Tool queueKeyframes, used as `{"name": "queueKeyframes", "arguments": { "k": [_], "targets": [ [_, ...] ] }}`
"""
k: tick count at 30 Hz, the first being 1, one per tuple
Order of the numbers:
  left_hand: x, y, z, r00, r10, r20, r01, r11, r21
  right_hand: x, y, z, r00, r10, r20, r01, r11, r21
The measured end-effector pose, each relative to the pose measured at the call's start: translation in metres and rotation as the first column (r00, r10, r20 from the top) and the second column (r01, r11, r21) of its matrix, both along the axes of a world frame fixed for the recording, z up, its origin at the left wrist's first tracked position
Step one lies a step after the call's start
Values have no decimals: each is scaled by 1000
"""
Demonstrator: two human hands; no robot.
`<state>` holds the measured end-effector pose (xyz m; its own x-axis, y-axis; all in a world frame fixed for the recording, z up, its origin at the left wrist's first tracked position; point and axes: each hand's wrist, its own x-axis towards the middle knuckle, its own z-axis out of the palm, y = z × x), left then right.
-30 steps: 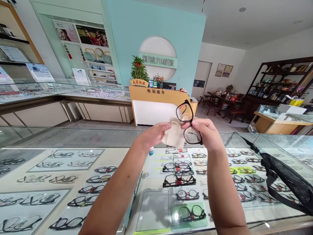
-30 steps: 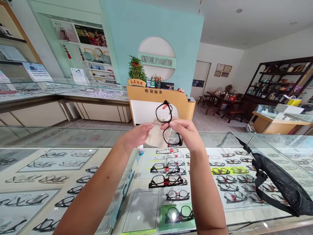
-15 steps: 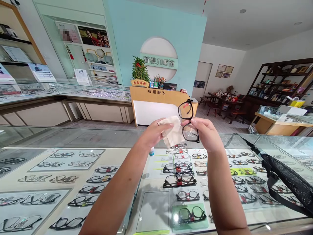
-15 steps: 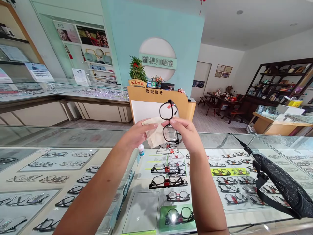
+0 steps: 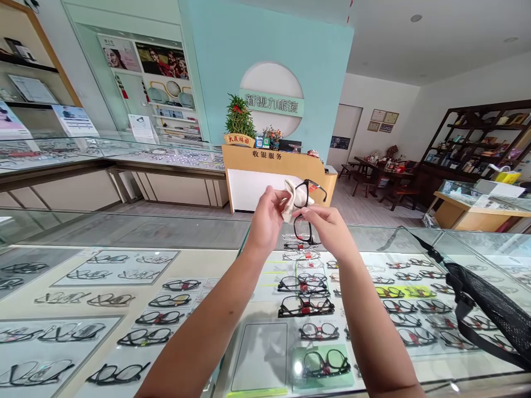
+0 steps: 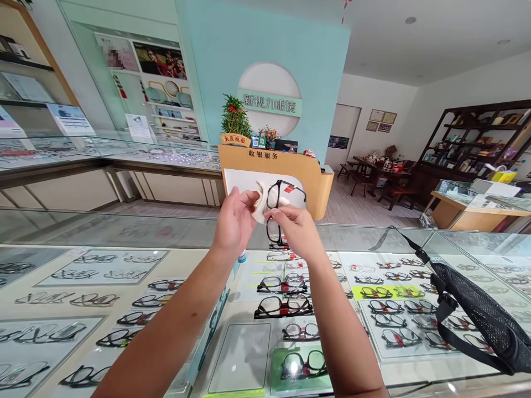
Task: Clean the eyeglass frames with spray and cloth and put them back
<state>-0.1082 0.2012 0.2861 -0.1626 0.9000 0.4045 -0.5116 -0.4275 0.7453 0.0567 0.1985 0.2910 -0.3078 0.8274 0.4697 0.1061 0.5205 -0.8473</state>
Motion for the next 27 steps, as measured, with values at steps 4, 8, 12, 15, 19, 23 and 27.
{"name": "queueKeyframes", "arguments": {
  "k": [4,8,12,15,19,23,27],
  "targets": [
    [-2,6,-3,998,68,12,-68,997,24,-2,-1,1,999,41,33,-43,997,59],
    [-6,8,-5,993,120,2,-120,992,-28,-5,-3,1,995,82,61,-87,992,94],
    [-18,8,-2,998,-53,-44,48,992,-119,-4,-6,4,991,104,79,-115,983,145],
    [-28,10,-1,960,-223,-168,189,961,-200,0,-5,4,987,116,108,-132,978,163],
    [-35,11,-2,935,-294,-197,266,951,-158,5,1,1,981,130,144,-145,984,100],
    [-36,10,-1,899,-396,-186,378,917,-127,10,7,-2,980,164,117,-162,986,-30],
    [-32,8,2,901,-403,-158,392,915,-99,13,8,-1,980,175,94,-170,984,-60]
  ]
}}
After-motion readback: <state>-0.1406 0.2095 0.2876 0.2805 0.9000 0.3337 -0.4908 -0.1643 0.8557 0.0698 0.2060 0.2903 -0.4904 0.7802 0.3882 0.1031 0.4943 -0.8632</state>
